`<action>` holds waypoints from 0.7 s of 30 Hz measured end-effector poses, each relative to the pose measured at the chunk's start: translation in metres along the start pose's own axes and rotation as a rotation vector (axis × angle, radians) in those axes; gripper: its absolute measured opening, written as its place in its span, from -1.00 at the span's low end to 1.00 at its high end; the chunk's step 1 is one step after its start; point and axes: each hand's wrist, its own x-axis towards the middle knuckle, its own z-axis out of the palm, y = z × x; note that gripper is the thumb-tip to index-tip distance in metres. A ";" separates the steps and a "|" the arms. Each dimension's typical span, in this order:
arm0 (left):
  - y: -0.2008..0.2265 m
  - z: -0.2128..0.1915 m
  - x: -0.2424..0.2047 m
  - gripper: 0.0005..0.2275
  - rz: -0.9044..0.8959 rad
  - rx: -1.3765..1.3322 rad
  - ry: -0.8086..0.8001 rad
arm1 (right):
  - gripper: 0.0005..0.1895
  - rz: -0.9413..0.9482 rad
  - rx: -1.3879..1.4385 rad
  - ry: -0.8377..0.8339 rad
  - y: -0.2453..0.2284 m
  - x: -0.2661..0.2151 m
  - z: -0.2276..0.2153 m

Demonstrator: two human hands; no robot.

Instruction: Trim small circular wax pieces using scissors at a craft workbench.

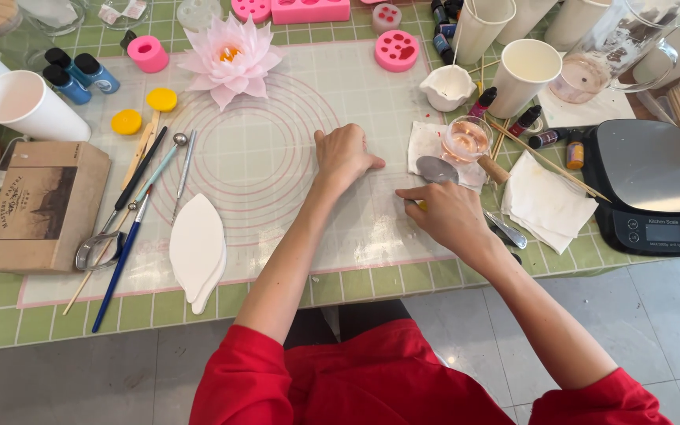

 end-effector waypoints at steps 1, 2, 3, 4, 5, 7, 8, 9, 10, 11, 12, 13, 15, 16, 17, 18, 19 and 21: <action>0.002 0.001 0.001 -0.61 0.001 0.001 -0.001 | -0.69 0.001 0.001 0.000 0.005 0.001 0.002; 0.003 0.003 0.000 -0.60 0.027 0.017 0.028 | -0.69 -0.007 0.031 0.016 0.010 0.001 0.004; 0.005 0.005 -0.001 -0.59 0.053 0.032 0.057 | -0.68 -0.015 0.060 0.032 0.015 0.000 0.007; 0.005 0.009 0.003 -0.59 0.054 0.033 0.060 | -0.68 -0.016 0.060 0.035 0.013 0.001 0.003; 0.006 0.012 0.007 -0.58 0.037 0.068 0.021 | -0.69 0.021 0.048 -0.010 0.011 0.002 -0.001; 0.009 0.012 0.007 -0.57 0.022 0.102 -0.019 | -0.69 0.061 0.036 -0.055 0.011 0.004 -0.003; 0.010 0.009 0.002 -0.57 0.030 0.118 -0.019 | -0.70 0.047 0.023 -0.060 0.013 0.006 0.000; 0.012 0.005 -0.003 -0.57 0.037 0.135 -0.019 | -0.71 0.033 0.009 -0.065 0.014 0.008 0.002; 0.008 0.007 -0.001 -0.57 0.037 0.137 -0.013 | -0.71 0.028 0.009 -0.060 0.013 0.009 -0.001; 0.003 0.010 0.001 -0.57 0.025 0.072 0.010 | -0.72 0.047 0.031 -0.082 0.012 0.009 -0.005; -0.001 0.015 0.001 -0.57 0.012 0.006 0.026 | -0.73 0.068 0.054 -0.108 0.012 0.007 -0.007; -0.004 0.012 0.000 -0.57 0.010 0.006 0.026 | -0.73 0.067 0.055 -0.109 0.012 0.006 -0.009; -0.008 0.010 -0.003 -0.57 -0.011 -0.020 0.049 | -0.72 0.044 0.070 -0.083 0.013 0.002 -0.012; -0.008 0.009 -0.006 -0.57 -0.013 -0.021 0.045 | -0.72 0.046 0.071 -0.087 0.017 0.002 -0.009; -0.008 0.008 -0.009 -0.57 -0.005 -0.014 0.052 | -0.71 0.009 0.097 -0.085 0.020 0.001 -0.007; -0.009 0.004 -0.011 -0.57 0.003 -0.004 0.064 | -0.69 -0.031 0.123 -0.079 0.023 0.003 -0.005; -0.005 0.000 -0.012 -0.57 0.001 -0.002 0.065 | -0.69 -0.033 0.125 -0.079 0.020 0.004 -0.008; 0.001 -0.005 -0.017 -0.62 -0.056 0.076 -0.025 | -0.70 -0.018 0.122 -0.122 0.017 0.004 -0.012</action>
